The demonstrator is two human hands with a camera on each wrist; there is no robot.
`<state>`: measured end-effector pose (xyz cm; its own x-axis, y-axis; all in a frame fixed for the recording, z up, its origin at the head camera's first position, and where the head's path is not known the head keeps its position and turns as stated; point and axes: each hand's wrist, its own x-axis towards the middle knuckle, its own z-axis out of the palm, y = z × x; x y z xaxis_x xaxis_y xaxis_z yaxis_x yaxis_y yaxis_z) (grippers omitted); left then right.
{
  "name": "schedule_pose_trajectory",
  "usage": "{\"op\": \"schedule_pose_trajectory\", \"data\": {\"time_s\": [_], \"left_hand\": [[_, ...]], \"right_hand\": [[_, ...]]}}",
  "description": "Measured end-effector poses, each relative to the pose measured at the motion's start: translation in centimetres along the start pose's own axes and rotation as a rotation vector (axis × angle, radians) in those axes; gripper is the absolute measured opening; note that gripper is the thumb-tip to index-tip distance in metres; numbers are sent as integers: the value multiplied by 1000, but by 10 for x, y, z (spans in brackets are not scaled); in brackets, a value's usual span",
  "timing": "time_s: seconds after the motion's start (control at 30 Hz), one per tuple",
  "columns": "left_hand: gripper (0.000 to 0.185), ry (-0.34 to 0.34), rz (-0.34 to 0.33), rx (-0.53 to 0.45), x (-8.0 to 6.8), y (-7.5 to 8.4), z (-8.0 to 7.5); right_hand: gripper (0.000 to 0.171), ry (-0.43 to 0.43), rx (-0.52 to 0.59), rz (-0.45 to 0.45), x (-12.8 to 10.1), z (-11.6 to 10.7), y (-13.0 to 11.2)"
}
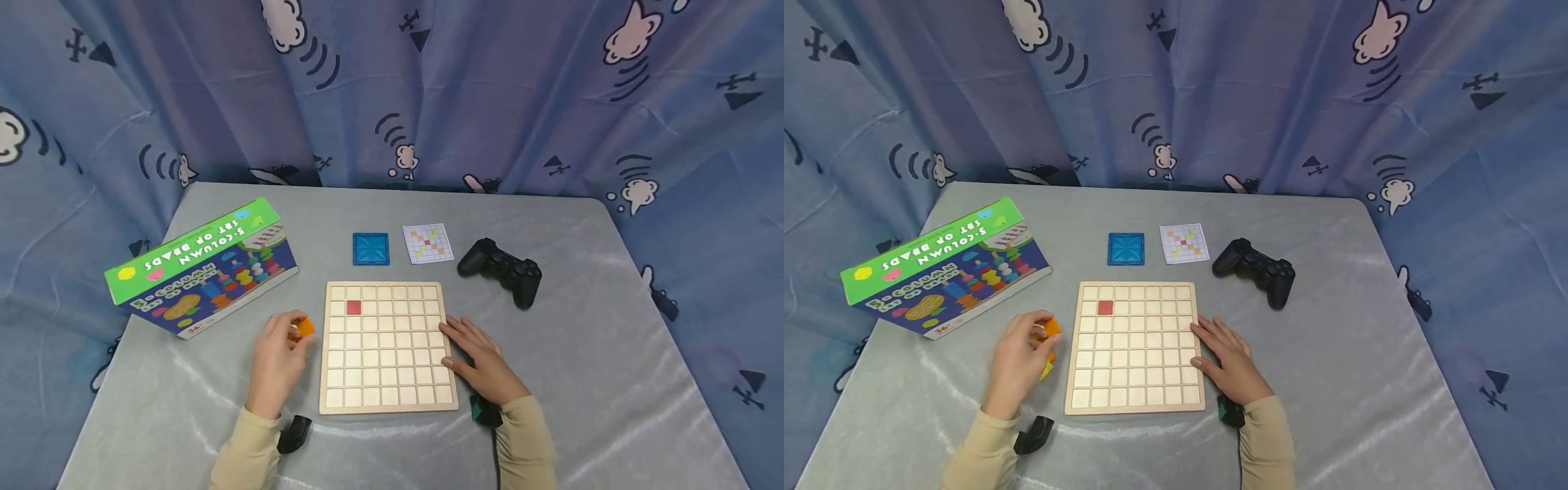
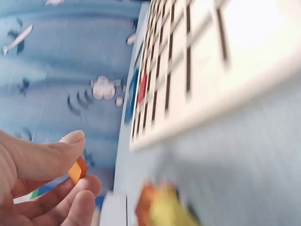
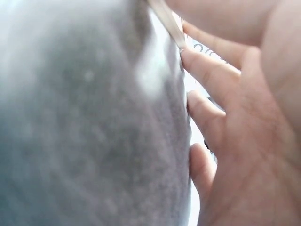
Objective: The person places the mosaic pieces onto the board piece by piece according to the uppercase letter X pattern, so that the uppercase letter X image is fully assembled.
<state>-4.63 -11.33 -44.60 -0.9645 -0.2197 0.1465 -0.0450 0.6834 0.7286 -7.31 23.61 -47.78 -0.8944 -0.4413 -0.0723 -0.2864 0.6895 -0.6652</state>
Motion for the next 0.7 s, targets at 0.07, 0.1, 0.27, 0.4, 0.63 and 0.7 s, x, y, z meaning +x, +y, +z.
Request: {"op": "schedule_pose_trajectory", "data": {"time_s": [0.07, 0.1, 0.27, 0.4, 0.63, 0.7], "left_hand": [[33, -17, 54, -18, 7, 8, 9], [32, -31, 78, -30, 10, 12, 13], [30, -125, 171, -73, 31, 26, 37], [31, -210, 203, -73, 48, 35, 56], [29, -327, 269, -50, 64, 61, 83], [28, -356, 281, -46, 65, 68, 90]], "right_hand": [[61, 1, -1, -4, 1, 0, -1], [61, 0, -3, -7, 1, 0, -1], [63, 1, -16, -12, 2, 0, -2], [65, 4, -21, -10, 2, 1, -2], [65, 12, -27, -12, 2, 2, 2], [65, 16, -27, -8, 1, 2, 3]]}}
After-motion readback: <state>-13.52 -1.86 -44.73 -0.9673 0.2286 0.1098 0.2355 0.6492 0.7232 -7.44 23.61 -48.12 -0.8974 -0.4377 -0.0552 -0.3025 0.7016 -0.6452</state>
